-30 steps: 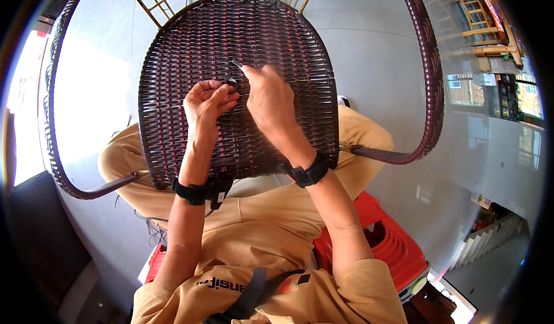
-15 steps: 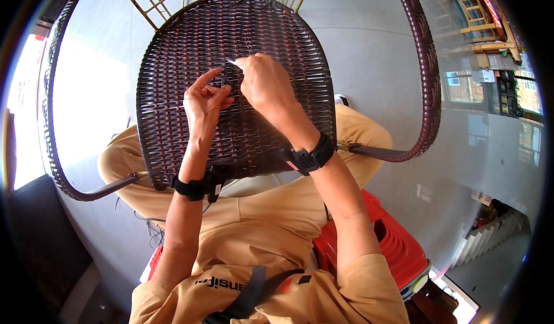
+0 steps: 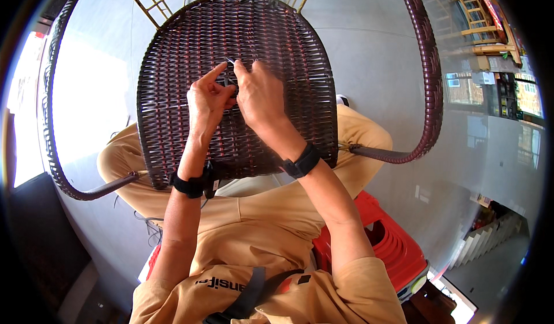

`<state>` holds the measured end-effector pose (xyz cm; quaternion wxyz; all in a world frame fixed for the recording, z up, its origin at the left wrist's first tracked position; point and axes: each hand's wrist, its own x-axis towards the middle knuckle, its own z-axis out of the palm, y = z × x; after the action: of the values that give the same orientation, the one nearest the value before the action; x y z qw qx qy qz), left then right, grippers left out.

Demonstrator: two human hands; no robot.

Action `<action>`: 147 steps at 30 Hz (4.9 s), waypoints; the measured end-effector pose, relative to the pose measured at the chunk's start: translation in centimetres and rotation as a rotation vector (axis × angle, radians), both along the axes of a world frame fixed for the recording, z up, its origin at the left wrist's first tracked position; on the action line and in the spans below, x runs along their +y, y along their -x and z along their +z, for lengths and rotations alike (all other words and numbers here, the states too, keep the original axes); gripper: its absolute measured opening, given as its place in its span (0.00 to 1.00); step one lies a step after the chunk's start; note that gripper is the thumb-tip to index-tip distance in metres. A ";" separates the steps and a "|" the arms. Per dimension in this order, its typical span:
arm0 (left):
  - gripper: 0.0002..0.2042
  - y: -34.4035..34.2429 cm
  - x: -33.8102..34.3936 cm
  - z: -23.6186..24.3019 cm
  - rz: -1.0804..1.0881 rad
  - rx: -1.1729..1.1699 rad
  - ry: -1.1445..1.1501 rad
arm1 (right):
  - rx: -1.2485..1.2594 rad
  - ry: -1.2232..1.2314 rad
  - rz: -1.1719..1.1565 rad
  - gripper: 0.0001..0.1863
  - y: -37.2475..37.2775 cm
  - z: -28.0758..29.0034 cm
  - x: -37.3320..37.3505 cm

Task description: The person weaves a thin strip of plastic back into the mesh of a woven chair seat. They use a small metal tool to guide the strip through the weave and then use a yellow-handled screwdriver to tuck in the loose ends.

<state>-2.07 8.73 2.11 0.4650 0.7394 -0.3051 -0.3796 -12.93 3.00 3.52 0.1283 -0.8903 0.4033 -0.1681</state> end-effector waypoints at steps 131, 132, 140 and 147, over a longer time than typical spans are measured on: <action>0.13 -0.5 -1.5 -2.4 0.184 -0.495 0.184 | -0.236 -0.035 -0.056 0.16 0.5 -0.8 -0.3; 0.13 -0.6 -1.6 -2.4 0.167 -0.468 0.174 | -0.192 -0.020 -0.044 0.16 0.8 -0.5 -0.5; 0.10 -1.2 -1.2 -2.7 0.113 -0.296 0.240 | 0.050 0.066 0.143 0.12 0.7 2.9 -3.4; 0.08 -1.4 -0.7 -2.3 0.151 0.045 0.269 | 0.094 0.152 0.354 0.13 0.8 3.2 -5.7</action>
<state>-0.70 8.07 -0.17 0.5938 0.6826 -0.2861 -0.3157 -13.78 -2.68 6.71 0.0692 -0.9613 0.2321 -0.1313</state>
